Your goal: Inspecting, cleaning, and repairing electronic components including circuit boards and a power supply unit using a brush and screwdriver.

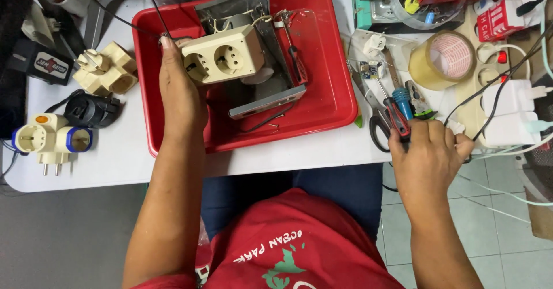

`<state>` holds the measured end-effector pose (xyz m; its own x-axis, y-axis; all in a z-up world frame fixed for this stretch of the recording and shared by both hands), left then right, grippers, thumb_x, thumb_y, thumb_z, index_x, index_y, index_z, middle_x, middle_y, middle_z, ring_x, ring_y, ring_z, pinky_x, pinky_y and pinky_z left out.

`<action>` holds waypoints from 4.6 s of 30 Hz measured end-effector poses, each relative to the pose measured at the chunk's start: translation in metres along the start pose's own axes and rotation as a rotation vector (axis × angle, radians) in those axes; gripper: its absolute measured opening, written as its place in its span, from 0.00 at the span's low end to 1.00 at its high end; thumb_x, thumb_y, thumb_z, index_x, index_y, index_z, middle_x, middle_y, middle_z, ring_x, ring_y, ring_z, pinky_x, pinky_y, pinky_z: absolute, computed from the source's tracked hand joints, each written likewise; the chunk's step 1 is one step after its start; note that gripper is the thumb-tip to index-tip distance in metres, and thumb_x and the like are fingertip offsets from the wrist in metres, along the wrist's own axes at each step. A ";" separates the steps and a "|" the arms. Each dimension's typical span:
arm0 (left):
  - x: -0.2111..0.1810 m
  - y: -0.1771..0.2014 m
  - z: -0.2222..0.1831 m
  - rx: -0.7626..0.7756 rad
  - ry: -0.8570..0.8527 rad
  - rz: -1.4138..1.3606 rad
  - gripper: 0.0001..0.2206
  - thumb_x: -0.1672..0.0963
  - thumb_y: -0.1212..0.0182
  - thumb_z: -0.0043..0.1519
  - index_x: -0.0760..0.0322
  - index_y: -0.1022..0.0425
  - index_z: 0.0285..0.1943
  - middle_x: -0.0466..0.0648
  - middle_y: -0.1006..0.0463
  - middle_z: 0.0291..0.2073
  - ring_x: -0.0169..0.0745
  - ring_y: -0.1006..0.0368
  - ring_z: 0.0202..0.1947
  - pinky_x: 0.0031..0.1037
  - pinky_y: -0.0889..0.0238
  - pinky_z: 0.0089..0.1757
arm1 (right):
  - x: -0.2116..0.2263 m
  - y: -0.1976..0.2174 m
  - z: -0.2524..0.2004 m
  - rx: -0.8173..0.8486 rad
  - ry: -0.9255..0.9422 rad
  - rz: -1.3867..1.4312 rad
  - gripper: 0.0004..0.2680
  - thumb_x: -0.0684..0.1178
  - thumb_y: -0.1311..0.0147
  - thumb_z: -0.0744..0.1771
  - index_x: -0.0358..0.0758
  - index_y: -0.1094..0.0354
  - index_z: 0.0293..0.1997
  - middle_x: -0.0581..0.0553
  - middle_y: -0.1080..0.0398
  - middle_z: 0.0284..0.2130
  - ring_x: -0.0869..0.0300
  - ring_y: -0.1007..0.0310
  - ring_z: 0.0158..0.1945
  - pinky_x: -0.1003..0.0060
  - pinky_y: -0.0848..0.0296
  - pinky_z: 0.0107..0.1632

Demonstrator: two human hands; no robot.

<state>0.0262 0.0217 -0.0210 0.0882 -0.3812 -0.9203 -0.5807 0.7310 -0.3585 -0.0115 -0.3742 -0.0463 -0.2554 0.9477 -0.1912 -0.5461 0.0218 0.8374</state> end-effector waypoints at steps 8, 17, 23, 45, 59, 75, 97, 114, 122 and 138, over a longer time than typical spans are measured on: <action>0.004 0.002 0.005 0.028 0.008 -0.047 0.21 0.43 0.54 0.62 0.59 0.26 0.45 0.47 0.19 0.35 0.37 0.21 0.35 0.26 0.28 0.34 | -0.010 -0.002 -0.010 -0.066 -0.136 0.253 0.09 0.41 0.35 0.68 0.32 0.32 0.47 0.43 0.31 0.30 0.49 0.31 0.32 0.53 0.39 0.55; 0.002 0.002 0.004 0.019 -0.004 -0.047 0.22 0.43 0.55 0.62 0.61 0.25 0.45 0.48 0.18 0.36 0.38 0.21 0.37 0.26 0.26 0.38 | -0.037 0.034 -0.018 -0.357 -0.460 0.879 0.07 0.31 0.55 0.71 0.24 0.44 0.55 0.25 0.34 0.40 0.45 0.30 0.39 0.56 0.28 0.45; 0.003 0.002 0.004 -0.029 0.021 -0.042 0.23 0.42 0.54 0.61 0.60 0.25 0.45 0.48 0.18 0.35 0.38 0.21 0.36 0.26 0.27 0.37 | -0.048 0.023 -0.015 -0.326 -0.748 1.385 0.07 0.44 0.55 0.70 0.40 0.45 0.53 0.39 0.36 0.32 0.57 0.35 0.32 0.67 0.35 0.37; -0.002 0.002 0.000 -0.053 0.032 0.011 0.26 0.41 0.53 0.57 0.61 0.25 0.47 0.48 0.18 0.36 0.39 0.20 0.36 0.27 0.26 0.35 | -0.064 0.021 -0.035 -0.319 -0.409 1.002 0.11 0.29 0.59 0.75 0.17 0.42 0.66 0.26 0.34 0.36 0.47 0.32 0.38 0.50 0.25 0.58; -0.025 -0.007 0.002 0.018 0.007 0.155 0.27 0.41 0.58 0.59 0.62 0.24 0.45 0.47 0.18 0.35 0.36 0.21 0.35 0.23 0.27 0.35 | 0.010 0.024 -0.017 -0.232 0.045 0.606 0.09 0.39 0.44 0.71 0.26 0.28 0.56 0.33 0.26 0.42 0.45 0.28 0.42 0.51 0.30 0.47; -0.006 0.003 -0.001 0.002 -0.039 0.043 0.25 0.42 0.54 0.66 0.65 0.25 0.50 0.49 0.29 0.30 0.38 0.25 0.27 0.30 0.21 0.26 | 0.070 0.007 0.057 -0.117 0.368 0.363 0.11 0.54 0.41 0.67 0.43 0.23 0.52 0.43 0.30 0.40 0.52 0.29 0.38 0.54 0.31 0.51; -0.007 0.011 0.001 0.020 -0.070 0.180 0.25 0.42 0.56 0.68 0.61 0.24 0.53 0.47 0.28 0.35 0.38 0.27 0.37 0.28 0.23 0.36 | 0.137 -0.078 0.196 0.542 0.277 0.364 0.08 0.54 0.42 0.66 0.41 0.23 0.39 0.41 0.24 0.29 0.42 0.20 0.39 0.46 0.29 0.46; -0.016 0.009 -0.001 -0.011 0.066 0.157 0.24 0.42 0.58 0.63 0.60 0.25 0.48 0.46 0.21 0.39 0.33 0.26 0.40 0.23 0.32 0.43 | 0.083 0.019 0.209 0.593 -0.147 0.535 0.07 0.44 0.50 0.72 0.35 0.38 0.55 0.39 0.26 0.40 0.48 0.26 0.36 0.51 0.28 0.29; -0.013 0.008 -0.001 0.017 0.072 0.118 0.23 0.43 0.58 0.64 0.61 0.26 0.48 0.48 0.21 0.38 0.34 0.25 0.38 0.23 0.31 0.40 | 0.019 -0.011 0.192 -0.014 0.447 -0.053 0.02 0.45 0.33 0.74 0.46 0.22 0.49 0.49 0.28 0.38 0.50 0.30 0.48 0.43 0.53 0.76; -0.023 -0.005 -0.004 0.018 0.187 0.031 0.23 0.44 0.58 0.65 0.63 0.25 0.48 0.53 0.18 0.39 0.41 0.21 0.39 0.27 0.27 0.39 | 0.012 0.025 0.203 -0.217 0.401 0.107 0.09 0.46 0.32 0.76 0.36 0.18 0.64 0.38 0.28 0.46 0.43 0.28 0.48 0.53 0.35 0.55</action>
<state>0.0237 0.0244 0.0023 -0.0824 -0.4559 -0.8862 -0.5659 0.7534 -0.3350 0.1335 -0.2979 0.0765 -0.5845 0.7422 -0.3278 -0.6429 -0.1773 0.7451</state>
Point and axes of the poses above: each hand's wrist, its own z-axis towards the middle knuckle, its own y-axis out of the back of the hand, x = y × z, the point moved 3 cm from there along z, towards the middle knuckle
